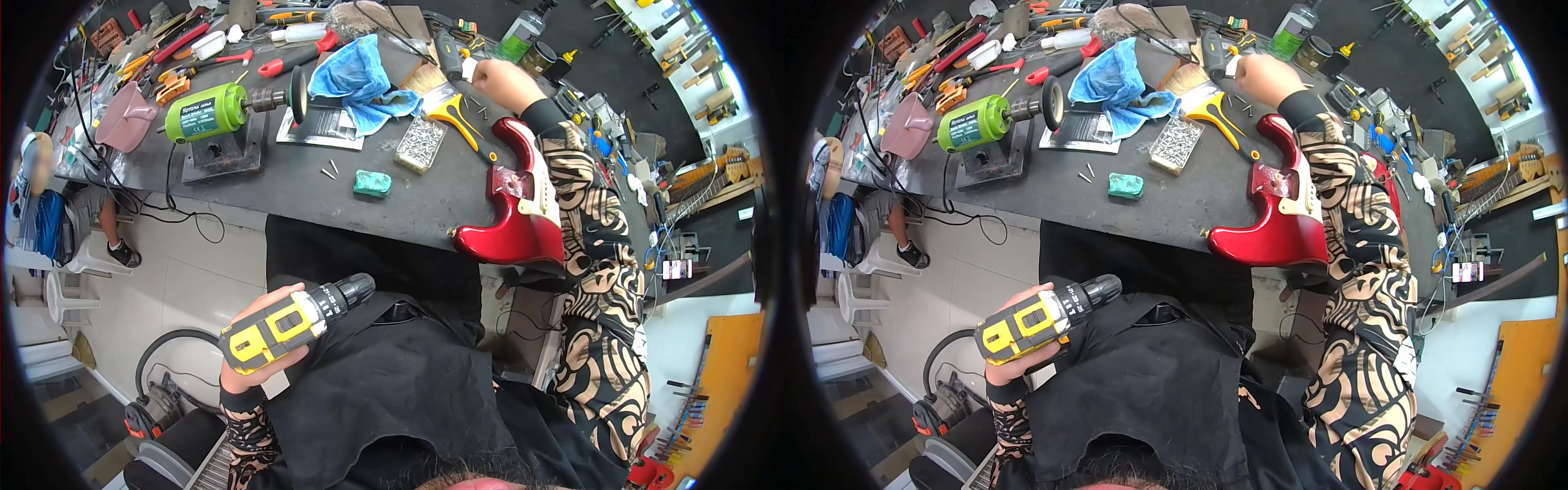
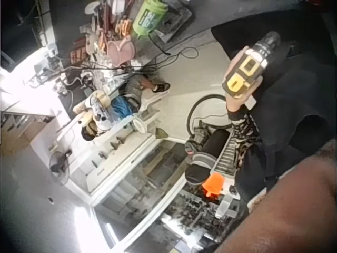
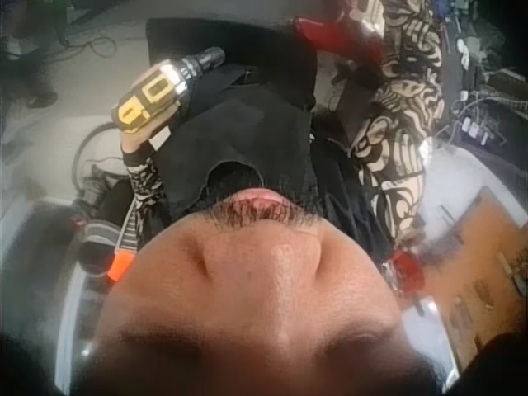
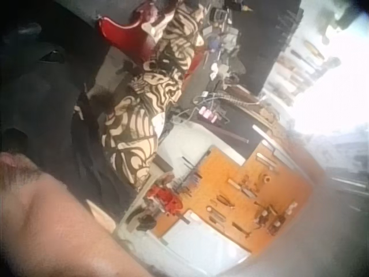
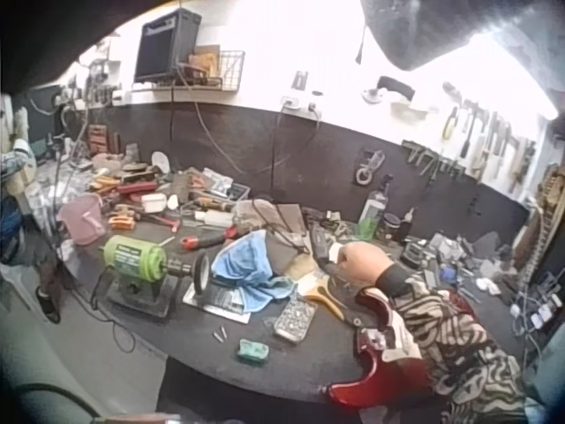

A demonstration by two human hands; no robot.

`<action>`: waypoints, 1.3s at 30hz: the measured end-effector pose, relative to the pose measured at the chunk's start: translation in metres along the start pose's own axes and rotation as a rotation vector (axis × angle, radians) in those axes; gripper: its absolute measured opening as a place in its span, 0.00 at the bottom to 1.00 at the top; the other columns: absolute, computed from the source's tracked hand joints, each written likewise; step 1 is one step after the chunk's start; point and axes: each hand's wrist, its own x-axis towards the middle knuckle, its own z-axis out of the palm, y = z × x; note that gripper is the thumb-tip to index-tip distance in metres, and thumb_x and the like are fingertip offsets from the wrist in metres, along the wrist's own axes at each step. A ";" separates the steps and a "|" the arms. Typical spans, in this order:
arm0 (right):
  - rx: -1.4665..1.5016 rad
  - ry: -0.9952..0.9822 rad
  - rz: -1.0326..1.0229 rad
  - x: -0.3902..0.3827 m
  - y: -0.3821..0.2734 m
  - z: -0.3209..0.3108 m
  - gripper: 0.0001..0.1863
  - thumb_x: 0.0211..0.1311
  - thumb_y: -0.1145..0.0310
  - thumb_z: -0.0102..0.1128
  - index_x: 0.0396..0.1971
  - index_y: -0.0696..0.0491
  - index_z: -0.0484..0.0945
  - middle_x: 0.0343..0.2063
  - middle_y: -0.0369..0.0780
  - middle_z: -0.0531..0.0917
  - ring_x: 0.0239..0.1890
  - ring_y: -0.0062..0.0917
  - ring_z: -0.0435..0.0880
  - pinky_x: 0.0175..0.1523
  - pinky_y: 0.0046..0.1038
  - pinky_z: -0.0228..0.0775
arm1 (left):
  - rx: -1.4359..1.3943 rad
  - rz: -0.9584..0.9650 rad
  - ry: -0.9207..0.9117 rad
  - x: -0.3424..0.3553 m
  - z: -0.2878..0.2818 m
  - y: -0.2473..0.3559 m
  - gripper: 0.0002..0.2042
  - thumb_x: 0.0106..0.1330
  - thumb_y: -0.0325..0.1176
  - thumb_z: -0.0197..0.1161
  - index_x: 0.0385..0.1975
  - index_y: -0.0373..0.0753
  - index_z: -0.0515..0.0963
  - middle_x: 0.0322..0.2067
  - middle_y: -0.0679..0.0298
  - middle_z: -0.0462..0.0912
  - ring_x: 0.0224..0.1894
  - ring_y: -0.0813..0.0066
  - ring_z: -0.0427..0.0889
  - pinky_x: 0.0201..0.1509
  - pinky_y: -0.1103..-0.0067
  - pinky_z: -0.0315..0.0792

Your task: The person uses a cordless drill equipped with a small grinding bit to shape a small rectangular block of wood. They hold the drill in one hand and the wood in the other, applying the spinning bit to the wood's surface. The person periodically stops to wipe the drill bit with a blue cloth and inspect the wood.

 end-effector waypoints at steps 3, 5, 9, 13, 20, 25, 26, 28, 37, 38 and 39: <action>-0.073 0.170 0.066 -0.015 -0.014 -0.025 0.11 0.70 0.61 0.67 0.44 0.50 0.91 0.41 0.48 0.92 0.49 0.48 0.92 0.54 0.46 0.84 | -0.188 -0.196 0.062 -0.011 -0.002 -0.014 0.39 0.54 0.24 0.84 0.70 0.33 0.80 0.68 0.53 0.85 0.68 0.62 0.85 0.72 0.69 0.77; -0.087 0.268 -0.005 -0.037 -0.034 -0.043 0.11 0.72 0.61 0.67 0.44 0.50 0.90 0.40 0.47 0.91 0.47 0.48 0.91 0.52 0.46 0.84 | -0.267 -0.208 0.102 -0.009 -0.003 -0.020 0.39 0.54 0.23 0.84 0.71 0.33 0.79 0.69 0.53 0.84 0.69 0.62 0.84 0.73 0.69 0.76; 0.193 0.322 -0.193 -0.097 -0.153 -0.056 0.09 0.70 0.63 0.68 0.40 0.53 0.86 0.39 0.45 0.90 0.43 0.45 0.91 0.48 0.46 0.83 | -0.520 -0.180 0.227 -0.015 -0.001 -0.031 0.45 0.55 0.19 0.82 0.78 0.34 0.71 0.70 0.51 0.81 0.67 0.58 0.86 0.72 0.65 0.79; 0.245 0.181 -0.442 -0.103 -0.231 -0.019 0.08 0.66 0.68 0.68 0.42 0.53 0.87 0.39 0.45 0.90 0.44 0.45 0.91 0.48 0.46 0.84 | -0.681 -0.157 0.238 0.000 -0.001 -0.036 0.44 0.62 0.19 0.70 0.82 0.36 0.62 0.56 0.48 0.88 0.43 0.66 0.92 0.50 0.77 0.83; 0.198 -0.001 -0.442 -0.064 -0.261 0.021 0.11 0.68 0.67 0.72 0.46 0.53 0.86 0.43 0.44 0.88 0.50 0.45 0.90 0.53 0.46 0.84 | -0.803 -0.032 0.396 -0.003 0.011 -0.040 0.44 0.64 0.22 0.68 0.84 0.39 0.59 0.49 0.44 0.88 0.28 0.74 0.85 0.39 0.79 0.81; 0.317 -0.023 -0.447 -0.060 -0.260 0.029 0.09 0.68 0.69 0.72 0.45 0.55 0.85 0.44 0.46 0.88 0.51 0.44 0.90 0.54 0.42 0.83 | -0.804 0.020 0.372 -0.011 0.014 -0.053 0.41 0.67 0.28 0.68 0.82 0.37 0.61 0.52 0.45 0.86 0.28 0.71 0.84 0.37 0.77 0.78; 0.356 -0.033 -0.435 -0.060 -0.263 0.025 0.09 0.69 0.70 0.71 0.45 0.56 0.84 0.44 0.47 0.88 0.51 0.44 0.90 0.54 0.41 0.83 | -0.813 0.019 0.365 -0.010 0.014 -0.054 0.41 0.67 0.28 0.68 0.82 0.37 0.62 0.52 0.45 0.86 0.28 0.71 0.84 0.37 0.77 0.78; 0.569 -0.034 -0.368 -0.068 -0.260 0.014 0.10 0.72 0.70 0.70 0.49 0.56 0.85 0.43 0.44 0.89 0.48 0.38 0.90 0.53 0.37 0.82 | -0.830 0.016 0.352 -0.007 0.017 -0.055 0.40 0.67 0.28 0.68 0.82 0.37 0.62 0.52 0.45 0.86 0.28 0.71 0.84 0.37 0.77 0.78; 2.233 -0.116 0.161 -0.169 -0.287 -0.007 0.13 0.85 0.65 0.63 0.59 0.56 0.83 0.48 0.37 0.88 0.51 0.20 0.85 0.61 0.27 0.77 | 0.070 0.251 0.360 -0.003 0.045 -0.062 0.52 0.59 0.34 0.86 0.81 0.32 0.60 0.65 0.52 0.80 0.63 0.64 0.86 0.67 0.72 0.80; 2.339 -0.107 0.240 -0.176 -0.294 -0.008 0.13 0.86 0.64 0.61 0.59 0.55 0.81 0.51 0.39 0.89 0.52 0.21 0.86 0.63 0.28 0.78 | 0.262 0.342 0.376 0.001 0.048 -0.067 0.52 0.58 0.35 0.87 0.80 0.31 0.62 0.66 0.53 0.79 0.62 0.64 0.86 0.67 0.72 0.79; 2.358 -0.112 0.229 -0.182 -0.297 -0.010 0.13 0.87 0.63 0.60 0.59 0.54 0.80 0.54 0.41 0.89 0.53 0.22 0.87 0.63 0.29 0.78 | 0.293 0.359 0.394 0.001 0.052 -0.072 0.51 0.57 0.36 0.89 0.79 0.30 0.64 0.67 0.54 0.78 0.62 0.65 0.86 0.67 0.73 0.79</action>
